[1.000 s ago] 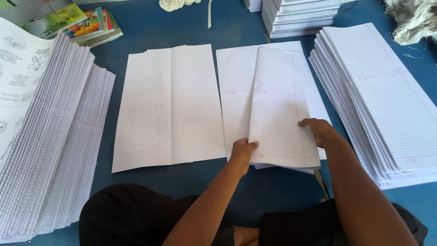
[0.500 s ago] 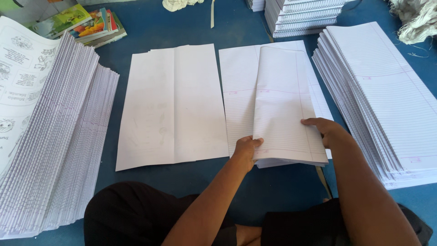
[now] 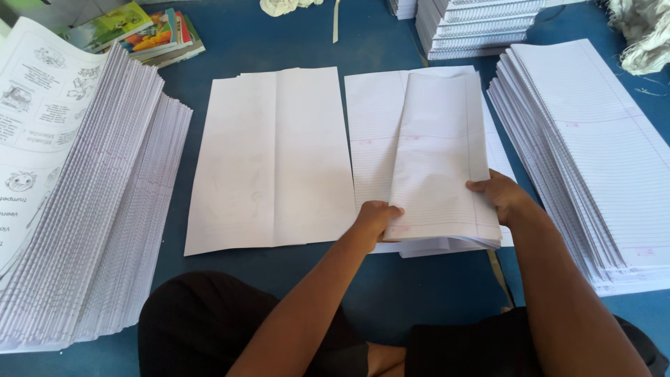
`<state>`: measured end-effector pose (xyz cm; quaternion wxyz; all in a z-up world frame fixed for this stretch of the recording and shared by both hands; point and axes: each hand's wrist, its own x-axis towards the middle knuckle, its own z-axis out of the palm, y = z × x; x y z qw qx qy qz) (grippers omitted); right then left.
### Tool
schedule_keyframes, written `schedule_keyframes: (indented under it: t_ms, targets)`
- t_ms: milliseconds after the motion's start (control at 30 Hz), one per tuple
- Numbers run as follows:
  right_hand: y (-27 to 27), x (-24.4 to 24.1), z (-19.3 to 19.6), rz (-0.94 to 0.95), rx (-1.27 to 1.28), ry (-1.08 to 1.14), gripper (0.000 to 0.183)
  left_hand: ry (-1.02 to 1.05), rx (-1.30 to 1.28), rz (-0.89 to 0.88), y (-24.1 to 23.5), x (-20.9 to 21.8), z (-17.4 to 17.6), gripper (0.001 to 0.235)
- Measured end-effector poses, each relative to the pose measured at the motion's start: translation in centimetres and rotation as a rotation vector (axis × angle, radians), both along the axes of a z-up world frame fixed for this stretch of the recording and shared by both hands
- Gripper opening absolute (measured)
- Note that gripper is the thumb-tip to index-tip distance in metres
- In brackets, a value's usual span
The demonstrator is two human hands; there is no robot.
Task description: The person sits on the floor and repeatedly picks up printed sheets, flips through them, and places them into separate stacks. The person handles both printed and lined paper, organizing them into piles on the floor.
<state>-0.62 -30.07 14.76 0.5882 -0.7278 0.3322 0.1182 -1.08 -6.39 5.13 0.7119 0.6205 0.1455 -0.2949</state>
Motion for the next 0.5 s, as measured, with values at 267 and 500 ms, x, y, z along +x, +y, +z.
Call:
schedule_keyframes:
  t_ms: [267,500]
  targets:
    - [2.9,-0.7,3.1,0.048,0.020,-0.146,0.057,-0.162,0.181,-0.149,6.5,2.2,2.7,0.030]
    - [7.3,-0.5,4.3,0.082,0.051,-0.183,0.060,-0.316,0.518,-0.084,17.0,5.1,5.1,0.021]
